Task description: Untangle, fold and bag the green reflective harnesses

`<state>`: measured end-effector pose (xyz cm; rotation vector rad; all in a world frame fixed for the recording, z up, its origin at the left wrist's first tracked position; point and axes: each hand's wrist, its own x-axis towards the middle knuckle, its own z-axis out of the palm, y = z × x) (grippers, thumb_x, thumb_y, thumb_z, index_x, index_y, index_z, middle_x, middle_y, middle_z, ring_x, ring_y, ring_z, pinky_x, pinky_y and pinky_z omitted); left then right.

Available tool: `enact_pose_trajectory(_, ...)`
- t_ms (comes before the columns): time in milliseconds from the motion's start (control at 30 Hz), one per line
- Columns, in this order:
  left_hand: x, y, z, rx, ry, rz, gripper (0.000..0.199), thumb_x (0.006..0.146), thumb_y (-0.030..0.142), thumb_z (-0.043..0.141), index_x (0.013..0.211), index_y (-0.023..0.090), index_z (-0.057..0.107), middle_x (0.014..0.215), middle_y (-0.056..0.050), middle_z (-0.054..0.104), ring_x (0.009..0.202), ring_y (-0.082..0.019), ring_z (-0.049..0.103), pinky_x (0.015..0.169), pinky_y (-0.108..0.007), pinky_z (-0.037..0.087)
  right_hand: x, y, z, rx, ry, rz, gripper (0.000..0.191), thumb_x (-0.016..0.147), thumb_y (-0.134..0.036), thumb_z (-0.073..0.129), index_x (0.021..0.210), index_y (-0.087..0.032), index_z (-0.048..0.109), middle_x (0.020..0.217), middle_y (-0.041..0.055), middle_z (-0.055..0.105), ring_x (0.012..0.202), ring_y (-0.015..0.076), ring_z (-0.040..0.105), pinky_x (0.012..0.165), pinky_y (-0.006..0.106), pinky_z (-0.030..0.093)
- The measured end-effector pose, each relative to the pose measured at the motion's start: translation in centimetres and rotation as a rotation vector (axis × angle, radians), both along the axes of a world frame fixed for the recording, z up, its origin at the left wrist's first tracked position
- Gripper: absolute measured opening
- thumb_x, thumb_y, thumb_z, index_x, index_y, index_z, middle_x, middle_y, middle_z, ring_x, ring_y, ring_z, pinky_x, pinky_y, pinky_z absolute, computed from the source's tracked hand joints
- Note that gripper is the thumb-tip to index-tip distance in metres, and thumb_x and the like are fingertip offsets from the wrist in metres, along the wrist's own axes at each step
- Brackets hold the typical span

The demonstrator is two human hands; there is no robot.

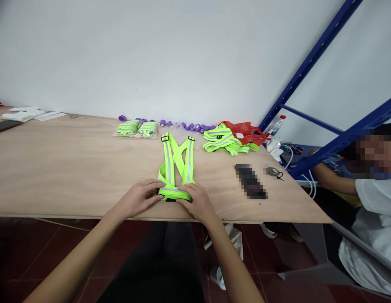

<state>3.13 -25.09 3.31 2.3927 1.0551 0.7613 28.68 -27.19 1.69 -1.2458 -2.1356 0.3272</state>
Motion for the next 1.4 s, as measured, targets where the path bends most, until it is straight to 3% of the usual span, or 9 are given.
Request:
enact_pose_trajectory(200, 0.1, -0.5, -0.8, 0.105, 0.102, 0.031, 0.028, 0.096, 0.035, 0.057, 0.116, 0.021, 0.071, 0.126, -0.009, 0.069, 0.115, -0.024, 0.065, 0.099, -0.039, 0.053, 0.1, -0.5, -0.4, 0.091, -0.07, 0.032, 0.028, 0.09, -0.03, 0.07, 0.117, -0.024, 0.071, 0.115, 0.0089, 0.071, 0.108, 0.0241, 0.065, 0.096, 0.044, 0.053)
enact_pose_trajectory(400, 0.8, -1.4, -1.2, 0.27, 0.163, 0.016, 0.028, 0.098, 0.025, 0.051, 0.117, 0.016, 0.069, 0.126, -0.012, 0.068, 0.121, -0.027, 0.061, 0.105, -0.044, 0.05, 0.5, -1.3, -0.3, 0.083, -0.111, 0.08, 0.039, 0.101, -0.02, 0.044, 0.136, -0.022, 0.06, 0.138, 0.0114, 0.061, 0.131, 0.0253, 0.055, 0.107, 0.049, 0.049)
enact_pose_trajectory(500, 1.0, -1.5, -1.3, 0.251, 0.166, 0.024, 0.031, 0.098, 0.026, 0.048, 0.122, 0.017, 0.065, 0.126, -0.012, 0.069, 0.114, -0.025, 0.066, 0.099, -0.042, 0.055, 0.4, -1.5, -1.1, 0.111, -0.111, 0.045, 0.041, 0.101, -0.022, 0.045, 0.14, -0.022, 0.058, 0.145, 0.0106, 0.056, 0.139, 0.0265, 0.048, 0.11, 0.049, 0.048)
enact_pose_trajectory(733, 1.4, -1.4, -1.9, 0.327, 0.212, 0.015, 0.037, 0.101, 0.027, 0.037, 0.126, 0.024, 0.064, 0.131, -0.01, 0.066, 0.105, -0.025, 0.07, 0.085, -0.038, 0.06, -0.3, -2.6, -2.5, 0.251, -0.106, -0.158, 0.036, 0.1, -0.022, 0.048, 0.132, -0.02, 0.065, 0.135, 0.0125, 0.064, 0.13, 0.0265, 0.057, 0.107, 0.045, 0.052)
enact_pose_trajectory(933, 2.4, -2.3, -2.9, 0.389, 0.224, 0.045, 0.044, 0.099, 0.047, 0.046, 0.128, 0.016, 0.059, 0.138, -0.014, 0.061, 0.122, -0.032, 0.059, 0.098, -0.048, 0.053, -0.3, -3.6, -1.3, 0.173, -0.218, -0.147, 0.039, 0.098, -0.024, 0.052, 0.137, -0.02, 0.059, 0.139, 0.0111, 0.062, 0.135, 0.0262, 0.052, 0.11, 0.049, 0.045)
enact_pose_trajectory(1133, 2.5, -3.1, -3.9, 0.415, 0.261, 0.076, 0.056, 0.095, 0.055, 0.048, 0.132, 0.013, 0.054, 0.142, -0.016, 0.057, 0.128, -0.036, 0.052, 0.1, -0.051, 0.049, -0.3, -4.4, -1.1, 0.128, -0.246, -0.121, 0.043, 0.1, -0.03, 0.049, 0.141, -0.018, 0.052, 0.145, 0.0105, 0.057, 0.139, 0.0235, 0.047, 0.117, 0.047, 0.035)
enact_pose_trajectory(1267, 2.2, -3.8, -4.3, 0.439, 0.25, 0.065, 0.054, 0.095, 0.054, 0.05, 0.133, 0.015, 0.052, 0.141, -0.015, 0.057, 0.127, -0.035, 0.053, 0.099, -0.049, 0.049, -0.2, -5.4, -1.6, 0.162, -0.265, -0.107, 0.05, 0.098, -0.035, 0.054, 0.144, -0.017, 0.048, 0.146, 0.0108, 0.056, 0.141, 0.0237, 0.044, 0.117, 0.046, 0.035)
enact_pose_trajectory(1400, 2.0, -4.6, -4.9, 0.505, 0.21, 0.068, 0.04, 0.096, 0.043, 0.053, 0.125, 0.016, 0.056, 0.135, -0.014, 0.061, 0.12, -0.034, 0.055, 0.096, -0.048, 0.051, 0.0, -6.4, -2.7, 0.216, -0.282, -0.091, 0.061, 0.092, -0.041, 0.064, 0.145, -0.016, 0.047, 0.145, 0.0126, 0.056, 0.141, 0.0257, 0.044, 0.115, 0.046, 0.038)
